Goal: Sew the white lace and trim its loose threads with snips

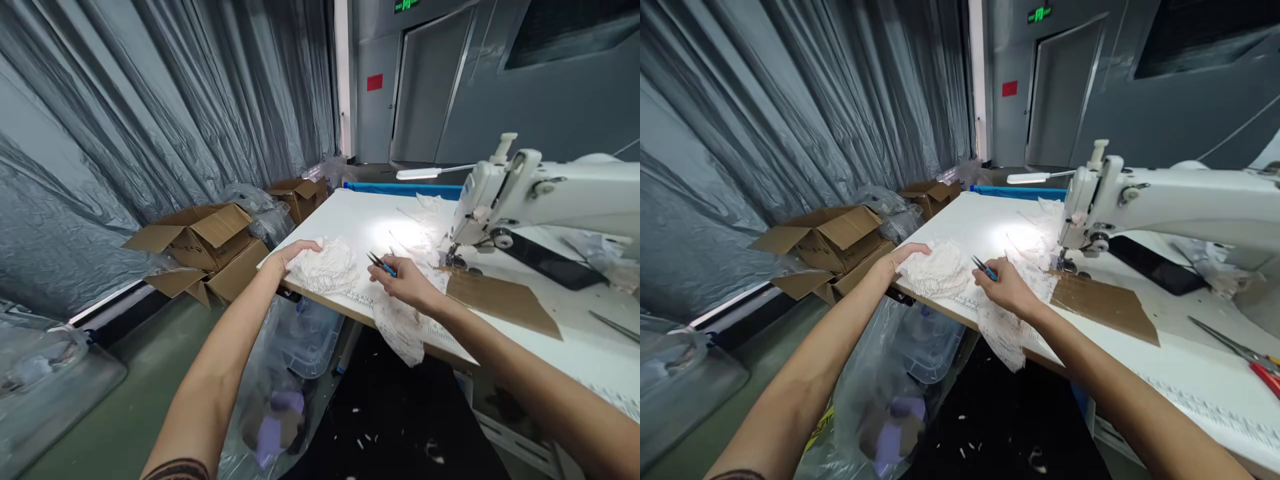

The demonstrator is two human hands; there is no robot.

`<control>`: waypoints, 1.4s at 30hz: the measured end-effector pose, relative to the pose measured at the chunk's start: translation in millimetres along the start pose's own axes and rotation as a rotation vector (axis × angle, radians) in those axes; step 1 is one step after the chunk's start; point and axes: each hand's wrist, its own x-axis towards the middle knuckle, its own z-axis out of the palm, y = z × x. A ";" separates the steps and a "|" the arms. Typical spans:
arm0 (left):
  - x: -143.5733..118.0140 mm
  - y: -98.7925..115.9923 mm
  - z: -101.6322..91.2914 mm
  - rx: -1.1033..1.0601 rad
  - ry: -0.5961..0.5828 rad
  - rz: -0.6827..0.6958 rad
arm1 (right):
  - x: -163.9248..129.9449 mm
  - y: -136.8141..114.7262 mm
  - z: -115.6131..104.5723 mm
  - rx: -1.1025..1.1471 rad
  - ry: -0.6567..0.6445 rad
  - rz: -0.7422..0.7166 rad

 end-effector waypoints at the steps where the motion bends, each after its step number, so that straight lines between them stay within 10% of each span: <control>1: 2.0 3.8 -5.5 0.055 0.007 -0.009 | 2.6 -0.1 -2.0 -0.007 -0.039 0.021; 5: 0.2 25.8 -25.1 0.500 0.127 0.139 | 11.7 -6.3 -8.8 0.035 -0.110 0.100; 9: -18.2 36.5 -9.6 0.733 0.358 0.622 | 18.8 -11.1 -13.7 0.199 -0.122 0.188; 13: -34.2 23.1 35.3 1.041 0.131 0.873 | 20.1 -11.5 -21.2 0.256 -0.174 0.214; 21: -16.9 -28.0 50.7 1.259 0.143 0.705 | 14.1 -15.8 -35.9 0.211 -0.238 0.230; 30: -10.0 -39.4 47.9 1.208 0.213 0.748 | 7.2 -24.4 -46.0 0.136 -0.189 0.214; 42: -7.1 -43.4 51.6 1.316 0.224 0.694 | 1.9 -40.1 2.1 0.452 0.105 0.058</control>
